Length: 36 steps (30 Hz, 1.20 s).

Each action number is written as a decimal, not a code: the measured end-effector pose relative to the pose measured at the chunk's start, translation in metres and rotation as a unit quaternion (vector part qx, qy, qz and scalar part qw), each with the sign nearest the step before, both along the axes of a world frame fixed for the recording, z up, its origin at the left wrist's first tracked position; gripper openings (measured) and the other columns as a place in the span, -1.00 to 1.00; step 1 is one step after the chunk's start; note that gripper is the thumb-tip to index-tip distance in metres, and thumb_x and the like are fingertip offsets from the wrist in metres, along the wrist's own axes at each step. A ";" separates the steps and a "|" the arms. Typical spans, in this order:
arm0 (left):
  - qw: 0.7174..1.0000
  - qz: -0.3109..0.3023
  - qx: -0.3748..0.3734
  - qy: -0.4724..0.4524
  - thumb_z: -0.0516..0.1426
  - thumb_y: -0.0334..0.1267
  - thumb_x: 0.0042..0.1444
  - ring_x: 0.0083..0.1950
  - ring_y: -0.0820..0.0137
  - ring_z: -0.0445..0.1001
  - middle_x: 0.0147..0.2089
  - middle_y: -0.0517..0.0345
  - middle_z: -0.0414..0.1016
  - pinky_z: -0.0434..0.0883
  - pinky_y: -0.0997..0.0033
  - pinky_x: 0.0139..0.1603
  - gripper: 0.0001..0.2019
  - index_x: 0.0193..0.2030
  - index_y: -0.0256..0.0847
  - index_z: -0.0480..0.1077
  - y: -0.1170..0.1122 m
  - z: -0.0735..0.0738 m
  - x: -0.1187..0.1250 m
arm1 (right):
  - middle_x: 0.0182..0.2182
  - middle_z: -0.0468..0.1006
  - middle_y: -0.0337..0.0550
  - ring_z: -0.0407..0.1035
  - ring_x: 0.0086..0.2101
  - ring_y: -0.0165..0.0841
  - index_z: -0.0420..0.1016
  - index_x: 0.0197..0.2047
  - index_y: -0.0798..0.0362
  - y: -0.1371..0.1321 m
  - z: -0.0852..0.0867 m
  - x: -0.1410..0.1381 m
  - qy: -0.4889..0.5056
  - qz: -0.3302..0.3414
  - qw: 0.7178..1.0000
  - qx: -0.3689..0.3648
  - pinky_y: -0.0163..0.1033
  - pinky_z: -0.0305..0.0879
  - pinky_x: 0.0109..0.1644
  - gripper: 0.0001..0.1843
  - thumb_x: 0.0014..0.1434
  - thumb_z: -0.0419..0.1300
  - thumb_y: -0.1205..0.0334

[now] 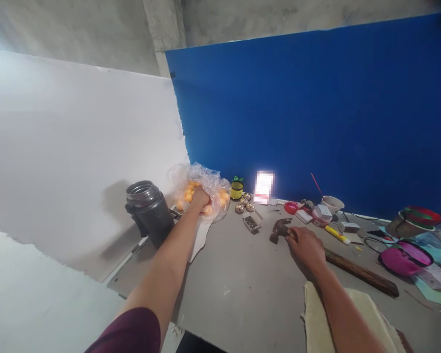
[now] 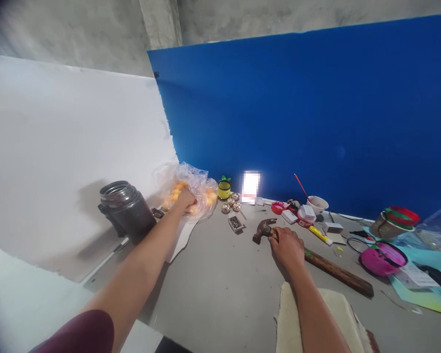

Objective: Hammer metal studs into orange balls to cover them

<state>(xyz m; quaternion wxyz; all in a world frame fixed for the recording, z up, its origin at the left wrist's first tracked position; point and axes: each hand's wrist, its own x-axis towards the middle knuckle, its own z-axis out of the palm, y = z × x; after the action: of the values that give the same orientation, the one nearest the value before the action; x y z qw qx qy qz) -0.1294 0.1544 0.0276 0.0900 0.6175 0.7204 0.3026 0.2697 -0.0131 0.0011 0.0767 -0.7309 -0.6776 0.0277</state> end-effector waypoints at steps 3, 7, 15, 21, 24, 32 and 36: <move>0.999 0.027 -0.003 -0.022 0.36 -0.38 -0.05 0.09 -0.08 0.57 -0.08 -0.22 0.62 0.49 0.09 0.04 -0.68 -0.10 -0.29 0.57 -0.006 0.009 -0.004 | 0.09 0.58 0.02 0.43 0.07 -0.08 0.54 0.17 -0.05 0.001 -0.001 0.001 0.005 0.002 1.000 0.001 -0.09 0.21 0.01 -0.63 0.38 0.12 0.10; 0.997 0.042 0.006 -0.063 0.24 -0.45 -0.05 0.01 0.02 0.58 -0.20 -0.20 0.62 0.45 0.16 0.03 -0.84 -0.27 -0.26 0.55 -0.018 0.021 -0.007 | 0.07 0.58 0.03 0.42 0.06 -0.08 0.55 0.14 -0.05 0.002 -0.003 0.003 0.008 0.002 1.000 0.000 -0.10 0.21 -0.01 -0.64 0.38 0.11 0.08; 0.967 0.034 0.070 -0.243 0.15 -0.48 0.03 0.01 0.16 0.53 -0.21 -0.10 0.58 0.42 0.29 -0.03 -0.89 -0.45 -0.22 0.40 -0.063 0.044 0.005 | 0.07 0.58 0.01 0.43 0.07 -0.09 0.55 0.15 -0.07 0.000 -0.001 0.003 0.020 0.007 1.000 0.009 -0.10 0.21 0.01 -0.64 0.36 0.13 0.09; 0.887 -0.012 0.044 -0.459 0.07 -0.36 0.23 -0.41 0.41 0.44 -0.41 0.16 0.40 0.21 0.57 -0.57 -0.93 -0.28 -0.21 0.35 -0.164 0.024 0.018 | 0.06 0.58 0.07 0.43 0.07 -0.07 0.54 0.18 -0.02 0.002 -0.006 0.002 0.029 0.000 0.999 0.033 -0.09 0.23 0.04 -0.60 0.35 0.15 0.09; 0.740 -0.015 -0.028 -0.672 0.08 -0.50 0.16 -0.62 0.56 0.19 -0.55 0.37 0.15 -0.06 0.67 -0.68 -0.88 -0.28 -0.20 0.27 -0.214 0.008 0.016 | 0.09 0.58 0.12 0.41 0.11 -0.03 0.54 0.20 0.05 0.004 -0.008 0.004 0.067 -0.007 0.993 0.094 -0.05 0.25 0.10 -0.57 0.35 0.15 0.10; 0.574 -0.067 -0.067 -0.814 0.13 -0.41 0.30 -0.69 0.59 0.12 -0.62 0.45 0.06 -0.01 0.67 -0.70 -0.95 -0.19 -0.21 0.33 -0.272 -0.004 0.033 | -0.33 0.66 -0.08 0.52 -0.28 -0.24 0.65 -0.22 0.04 0.009 -0.009 0.000 0.402 0.010 0.890 0.217 -0.13 0.43 -0.09 -0.78 0.22 0.24 0.10; 0.531 -0.075 -0.101 -0.838 0.06 -0.33 0.42 -0.66 0.60 0.17 -0.58 0.40 0.13 -0.03 0.70 -0.72 -0.89 -0.19 -0.24 0.34 -0.276 -0.005 0.048 | -0.56 0.47 -0.35 0.26 -0.62 -0.51 0.47 -0.33 0.03 0.015 0.024 0.003 0.746 -0.111 0.626 0.197 -0.40 0.23 -0.55 -0.78 0.16 0.36 0.09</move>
<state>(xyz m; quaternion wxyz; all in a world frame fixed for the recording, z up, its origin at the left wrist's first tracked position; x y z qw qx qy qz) -0.0818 -0.1217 0.0223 0.7367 0.1195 0.2911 0.5985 0.2729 0.0020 0.0246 0.7007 -0.4972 -0.2915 0.4205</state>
